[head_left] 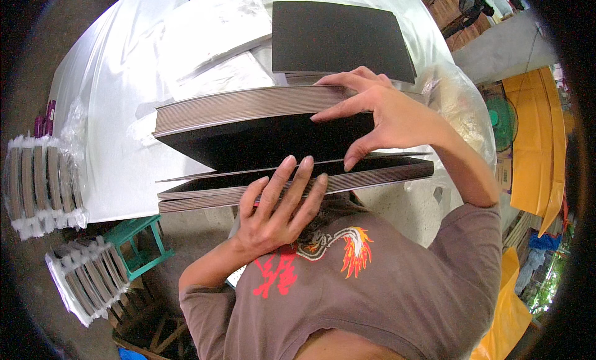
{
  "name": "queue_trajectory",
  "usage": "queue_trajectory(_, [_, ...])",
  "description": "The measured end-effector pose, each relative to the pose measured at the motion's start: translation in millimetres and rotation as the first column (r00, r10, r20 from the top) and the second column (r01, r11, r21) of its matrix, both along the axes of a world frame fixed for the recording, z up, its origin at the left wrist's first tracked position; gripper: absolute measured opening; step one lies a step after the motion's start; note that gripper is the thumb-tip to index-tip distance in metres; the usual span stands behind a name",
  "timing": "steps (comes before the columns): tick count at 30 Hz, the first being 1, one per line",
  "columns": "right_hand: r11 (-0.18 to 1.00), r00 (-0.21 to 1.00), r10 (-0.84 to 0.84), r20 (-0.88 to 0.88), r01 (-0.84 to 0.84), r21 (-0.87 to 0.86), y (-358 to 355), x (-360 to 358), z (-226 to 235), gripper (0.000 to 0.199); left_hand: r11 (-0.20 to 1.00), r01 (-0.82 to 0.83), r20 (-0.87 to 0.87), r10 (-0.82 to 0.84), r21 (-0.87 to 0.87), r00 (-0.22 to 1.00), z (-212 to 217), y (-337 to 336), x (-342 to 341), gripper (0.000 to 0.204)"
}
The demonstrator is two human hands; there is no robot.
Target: The person removes plastic wrapping from several black boards, stacks the boards together, and then places the stack into a larger plastic bag.
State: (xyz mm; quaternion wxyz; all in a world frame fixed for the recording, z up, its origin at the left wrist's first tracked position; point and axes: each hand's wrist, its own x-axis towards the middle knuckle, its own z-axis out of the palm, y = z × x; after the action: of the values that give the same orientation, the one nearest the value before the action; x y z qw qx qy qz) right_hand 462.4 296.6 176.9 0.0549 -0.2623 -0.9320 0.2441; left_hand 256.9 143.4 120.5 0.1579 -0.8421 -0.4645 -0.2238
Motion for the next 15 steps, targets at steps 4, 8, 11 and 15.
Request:
queue_trajectory(4, [0.971,0.993,-0.046,-0.107,0.019,-0.237,8,-1,-6,0.033,0.968,-0.017,0.054,0.004,0.251,0.999,-22,-1,3,0.030])
queue_trajectory(8, [0.981,0.995,-0.052,-0.086,0.035,-0.189,9,-2,-11,0.027,0.992,0.024,-0.031,-0.020,0.127,0.999,-8,-4,-2,0.029])
queue_trajectory(11, [0.997,0.999,-0.027,-0.037,0.024,-0.067,4,0,-13,0.027,0.995,-0.010,-0.034,0.013,0.100,0.999,-5,-6,-2,0.028])
queue_trajectory(15, [0.997,1.000,-0.018,-0.011,0.017,-0.080,0,-1,1,0.048,0.996,-0.029,-0.047,0.034,0.089,0.998,-4,-5,-2,0.028])
